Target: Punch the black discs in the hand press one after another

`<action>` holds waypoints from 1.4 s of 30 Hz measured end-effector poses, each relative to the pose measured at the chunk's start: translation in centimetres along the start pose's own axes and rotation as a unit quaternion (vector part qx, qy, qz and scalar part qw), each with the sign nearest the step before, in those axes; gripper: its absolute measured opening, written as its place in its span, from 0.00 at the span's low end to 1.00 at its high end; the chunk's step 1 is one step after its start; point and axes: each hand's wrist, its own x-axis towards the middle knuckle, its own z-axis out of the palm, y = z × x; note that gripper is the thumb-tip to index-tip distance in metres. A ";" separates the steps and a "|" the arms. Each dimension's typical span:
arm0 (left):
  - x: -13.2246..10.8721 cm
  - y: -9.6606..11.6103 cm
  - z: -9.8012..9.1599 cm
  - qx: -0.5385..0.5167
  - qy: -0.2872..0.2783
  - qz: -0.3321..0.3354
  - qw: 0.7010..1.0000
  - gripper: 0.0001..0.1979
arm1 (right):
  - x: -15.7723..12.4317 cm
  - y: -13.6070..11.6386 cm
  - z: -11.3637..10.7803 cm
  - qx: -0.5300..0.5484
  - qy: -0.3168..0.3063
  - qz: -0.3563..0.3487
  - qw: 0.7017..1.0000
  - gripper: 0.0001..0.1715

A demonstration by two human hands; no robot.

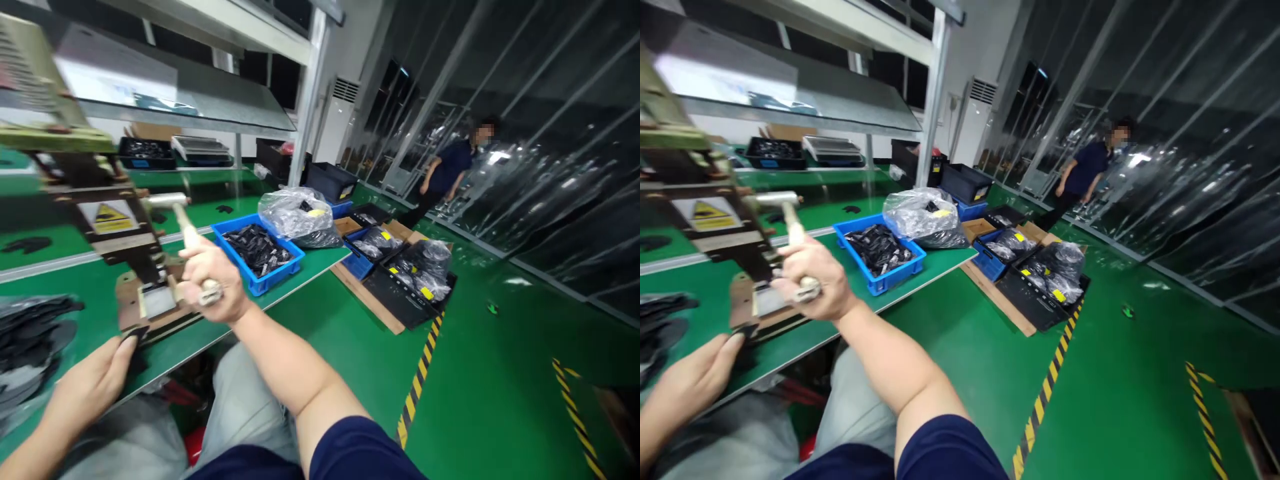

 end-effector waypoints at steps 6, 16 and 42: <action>0.1 0.7 -0.6 -0.073 0.076 0.000 0.994 0.18 | 0.6 -0.7 0.4 0.006 0.052 -0.006 0.999 0.14; 0.2 0.1 -1.7 -0.263 0.079 -0.103 0.956 0.20 | 0.1 1.3 2.1 0.096 0.099 0.038 0.990 0.13; 14.0 0.5 -6.3 -0.370 -0.109 -0.166 0.908 0.23 | 0.7 2.3 3.4 0.130 0.196 0.003 0.972 0.22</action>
